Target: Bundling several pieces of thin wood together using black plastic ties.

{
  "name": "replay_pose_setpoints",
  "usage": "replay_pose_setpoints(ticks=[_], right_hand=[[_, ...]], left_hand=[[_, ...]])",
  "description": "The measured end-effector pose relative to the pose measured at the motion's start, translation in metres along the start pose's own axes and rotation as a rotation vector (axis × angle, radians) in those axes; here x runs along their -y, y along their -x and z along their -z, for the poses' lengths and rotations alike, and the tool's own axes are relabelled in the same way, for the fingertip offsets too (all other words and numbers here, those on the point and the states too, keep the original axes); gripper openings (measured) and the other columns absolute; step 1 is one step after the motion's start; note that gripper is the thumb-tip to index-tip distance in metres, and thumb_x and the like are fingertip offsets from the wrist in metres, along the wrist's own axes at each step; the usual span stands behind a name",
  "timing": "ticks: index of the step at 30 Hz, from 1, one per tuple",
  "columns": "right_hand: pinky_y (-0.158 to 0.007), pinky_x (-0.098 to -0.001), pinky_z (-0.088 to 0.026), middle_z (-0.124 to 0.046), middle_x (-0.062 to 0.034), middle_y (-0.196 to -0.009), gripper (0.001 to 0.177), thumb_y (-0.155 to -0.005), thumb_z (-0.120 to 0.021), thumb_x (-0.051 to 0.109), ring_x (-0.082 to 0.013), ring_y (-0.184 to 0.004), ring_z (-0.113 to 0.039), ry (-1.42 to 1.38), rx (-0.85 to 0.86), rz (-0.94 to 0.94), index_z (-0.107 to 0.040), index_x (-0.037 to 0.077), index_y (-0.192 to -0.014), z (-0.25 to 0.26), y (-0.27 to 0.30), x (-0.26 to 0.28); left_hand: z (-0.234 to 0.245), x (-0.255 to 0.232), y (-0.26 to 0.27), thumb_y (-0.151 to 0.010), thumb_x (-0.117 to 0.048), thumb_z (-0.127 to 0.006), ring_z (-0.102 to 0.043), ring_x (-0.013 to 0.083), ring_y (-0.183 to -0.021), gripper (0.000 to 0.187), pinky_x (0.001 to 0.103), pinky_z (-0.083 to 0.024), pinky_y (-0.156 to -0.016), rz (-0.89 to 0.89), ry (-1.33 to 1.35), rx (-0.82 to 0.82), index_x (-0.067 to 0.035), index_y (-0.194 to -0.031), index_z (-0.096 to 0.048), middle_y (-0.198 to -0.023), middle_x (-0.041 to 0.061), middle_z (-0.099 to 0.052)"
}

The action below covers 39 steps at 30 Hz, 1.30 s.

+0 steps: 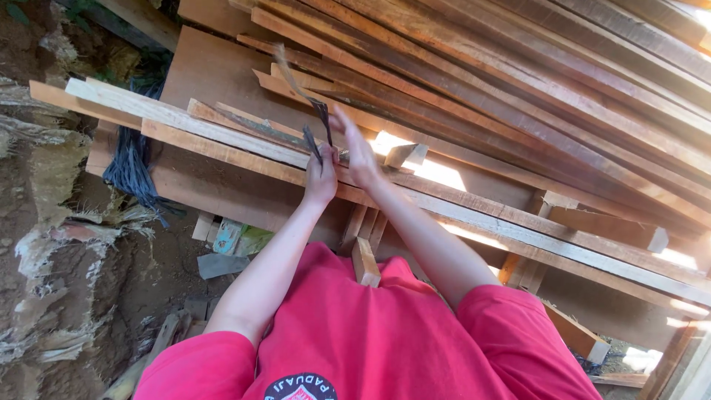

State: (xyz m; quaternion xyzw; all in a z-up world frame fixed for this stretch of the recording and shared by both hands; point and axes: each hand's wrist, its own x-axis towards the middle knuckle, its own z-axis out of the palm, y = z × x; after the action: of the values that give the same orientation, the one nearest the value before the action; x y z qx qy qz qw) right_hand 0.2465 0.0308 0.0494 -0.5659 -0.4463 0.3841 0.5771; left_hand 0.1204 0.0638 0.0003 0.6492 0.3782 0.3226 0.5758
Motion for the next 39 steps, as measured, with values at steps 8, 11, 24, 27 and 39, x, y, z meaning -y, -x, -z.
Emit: replay_pose_setpoints(ticks=[8, 11, 24, 27, 39], right_hand=[[-0.081, -0.0376, -0.056, -0.068, -0.0053, -0.088, 0.012, -0.101, -0.063, 0.017, -0.0296, -0.086, -0.068, 0.430, -0.039, 0.117, -0.073, 0.013, -0.095, 0.013, 0.031, -0.071], [-0.076, -0.0369, -0.057, -0.069, -0.0071, -0.080, 0.011, -0.102, -0.068, 0.018, -0.0287, -0.080, -0.070, 0.375, -0.099, 0.058, -0.076, 0.014, -0.097, 0.015, 0.022, -0.062], [-0.083, -0.0495, -0.055, -0.071, -0.0164, -0.096, 0.012, -0.090, -0.073, 0.019, -0.0395, -0.099, -0.068, 0.223, -0.032, -0.035, -0.078, 0.014, -0.101, 0.002, 0.043, -0.102], [-0.073, -0.0415, -0.055, -0.069, -0.0118, -0.078, 0.021, -0.099, -0.066, 0.020, -0.0312, -0.083, -0.071, 0.202, -0.082, -0.130, -0.076, 0.013, -0.083, 0.002, 0.039, -0.084], [-0.062, -0.0347, -0.050, -0.058, -0.0140, -0.057, 0.041, -0.106, -0.058, 0.021, -0.0221, -0.058, -0.059, 0.124, -0.041, -0.220, -0.062, 0.008, -0.067, 0.001, 0.028, -0.044]], left_hand=[[0.011, -0.065, -0.006, -0.114, -0.028, -0.032, -0.057, 0.0426, -0.090, 0.045, 0.046, -0.044, -0.091, -0.130, -0.261, 0.031, -0.011, -0.078, -0.053, -0.088, 0.014, -0.058], [0.013, -0.082, -0.006, -0.114, -0.028, -0.033, -0.045, 0.0435, -0.119, 0.026, 0.054, -0.038, -0.100, -0.176, -0.494, 0.000, -0.009, -0.115, -0.051, -0.131, 0.017, -0.046], [-0.017, -0.006, -0.091, -0.112, -0.054, -0.022, -0.024, 0.0297, -0.155, 0.054, 0.069, 0.013, -0.120, 0.002, -1.054, 0.526, -0.025, -0.141, -0.058, -0.157, -0.003, -0.051], [-0.018, 0.022, -0.092, -0.111, -0.057, -0.024, -0.025, 0.0311, -0.154, 0.054, 0.071, 0.008, -0.120, 0.014, -1.017, 0.499, -0.028, -0.142, -0.057, -0.157, -0.005, -0.048], [0.004, -0.004, 0.017, -0.114, -0.030, -0.040, -0.052, 0.0455, -0.128, 0.042, 0.050, -0.040, -0.112, 0.072, -0.257, -0.226, 0.002, -0.139, -0.053, -0.130, 0.026, -0.053]])
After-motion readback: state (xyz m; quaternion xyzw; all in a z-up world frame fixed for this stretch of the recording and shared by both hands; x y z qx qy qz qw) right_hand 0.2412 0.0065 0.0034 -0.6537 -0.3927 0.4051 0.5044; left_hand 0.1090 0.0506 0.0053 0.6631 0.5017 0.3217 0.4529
